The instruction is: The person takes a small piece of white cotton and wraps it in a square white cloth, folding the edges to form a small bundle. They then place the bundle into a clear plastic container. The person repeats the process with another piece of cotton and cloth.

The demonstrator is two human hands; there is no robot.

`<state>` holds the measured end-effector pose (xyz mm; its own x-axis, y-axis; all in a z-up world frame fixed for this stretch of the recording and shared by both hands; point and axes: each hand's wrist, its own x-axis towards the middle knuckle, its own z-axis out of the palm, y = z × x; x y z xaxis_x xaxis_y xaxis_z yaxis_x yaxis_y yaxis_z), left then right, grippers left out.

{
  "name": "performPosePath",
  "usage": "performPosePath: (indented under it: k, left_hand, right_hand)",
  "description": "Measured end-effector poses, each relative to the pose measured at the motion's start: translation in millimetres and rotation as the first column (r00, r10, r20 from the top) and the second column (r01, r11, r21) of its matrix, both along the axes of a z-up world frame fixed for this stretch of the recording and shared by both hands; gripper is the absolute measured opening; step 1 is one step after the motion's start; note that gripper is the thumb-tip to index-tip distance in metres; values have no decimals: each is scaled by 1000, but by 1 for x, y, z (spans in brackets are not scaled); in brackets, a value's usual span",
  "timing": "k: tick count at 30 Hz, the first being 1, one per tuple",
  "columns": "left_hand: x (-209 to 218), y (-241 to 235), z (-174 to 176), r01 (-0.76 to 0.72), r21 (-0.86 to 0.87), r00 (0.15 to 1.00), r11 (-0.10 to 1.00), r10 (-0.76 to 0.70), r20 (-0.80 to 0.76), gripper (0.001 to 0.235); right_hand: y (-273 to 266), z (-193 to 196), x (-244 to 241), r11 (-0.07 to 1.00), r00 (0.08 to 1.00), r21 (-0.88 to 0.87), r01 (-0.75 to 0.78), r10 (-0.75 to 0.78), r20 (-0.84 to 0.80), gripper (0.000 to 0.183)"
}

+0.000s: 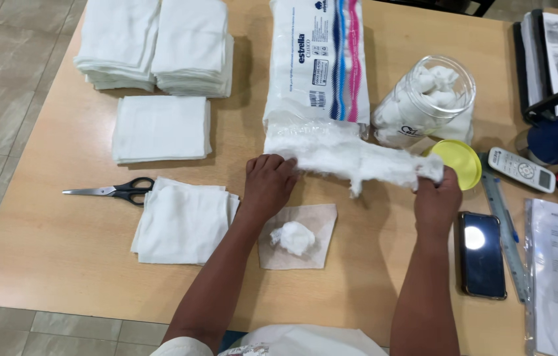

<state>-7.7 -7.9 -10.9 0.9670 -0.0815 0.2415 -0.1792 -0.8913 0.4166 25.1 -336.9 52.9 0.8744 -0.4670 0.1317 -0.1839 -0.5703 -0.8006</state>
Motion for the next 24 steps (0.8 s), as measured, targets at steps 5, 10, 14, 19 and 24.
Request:
performPosePath:
  k: [5, 10, 14, 19, 24]
  left_hand:
    - [0, -1, -4, -2, 0, 1000, 1000, 2, 15, 41]
    - [4, -9, 14, 19, 12, 1000, 1000, -19, -16, 40]
    - [33, -46, 34, 162, -37, 978, 986, -155, 138, 31]
    - [71, -98, 43, 395, -14, 915, 918, -392, 94, 32]
    - [83, -119, 32, 540, 151, 837, 828, -511, -195, 61]
  right_hand:
    - [-27, 10, -20, 996, 995, 90, -28, 19, 94, 11]
    - [-31, -14, -12, 848, 975, 498, -181, 90, 202, 15]
    - [-24, -17, -6, 885, 973, 409, -224, 181, 142, 33]
    - [-16, -2, 16, 916, 977, 353, -191, 212, -22, 62]
    - [-19, -41, 57, 951, 874, -115, -288, 212, -437, 49]
